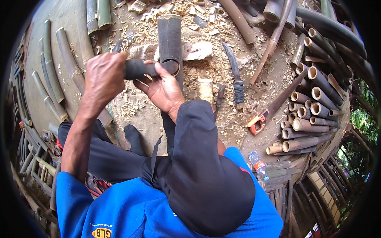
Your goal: The person carves and shapes a bamboo pole by hand using a knife and a wooden mallet.
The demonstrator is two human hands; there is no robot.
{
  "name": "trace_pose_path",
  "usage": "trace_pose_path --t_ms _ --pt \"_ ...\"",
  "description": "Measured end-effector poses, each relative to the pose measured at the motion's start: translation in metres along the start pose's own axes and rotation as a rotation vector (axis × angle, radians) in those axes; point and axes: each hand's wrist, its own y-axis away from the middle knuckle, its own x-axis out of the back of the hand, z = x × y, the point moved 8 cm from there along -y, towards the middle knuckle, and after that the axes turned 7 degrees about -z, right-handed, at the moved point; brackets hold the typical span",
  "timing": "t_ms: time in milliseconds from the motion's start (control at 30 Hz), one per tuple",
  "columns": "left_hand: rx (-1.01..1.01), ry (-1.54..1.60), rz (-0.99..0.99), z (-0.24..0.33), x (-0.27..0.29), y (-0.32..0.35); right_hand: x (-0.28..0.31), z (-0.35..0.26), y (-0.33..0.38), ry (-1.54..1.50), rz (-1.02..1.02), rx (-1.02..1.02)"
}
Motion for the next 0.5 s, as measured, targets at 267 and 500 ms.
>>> trace_pose_path --t_ms 267,500 --pt "0.162 0.270 -0.113 -0.026 -0.029 0.027 0.005 -0.002 0.000 0.194 0.176 0.005" --pt "0.027 -0.077 0.042 0.064 0.039 0.006 0.003 -0.013 0.014 0.008 0.203 0.018"
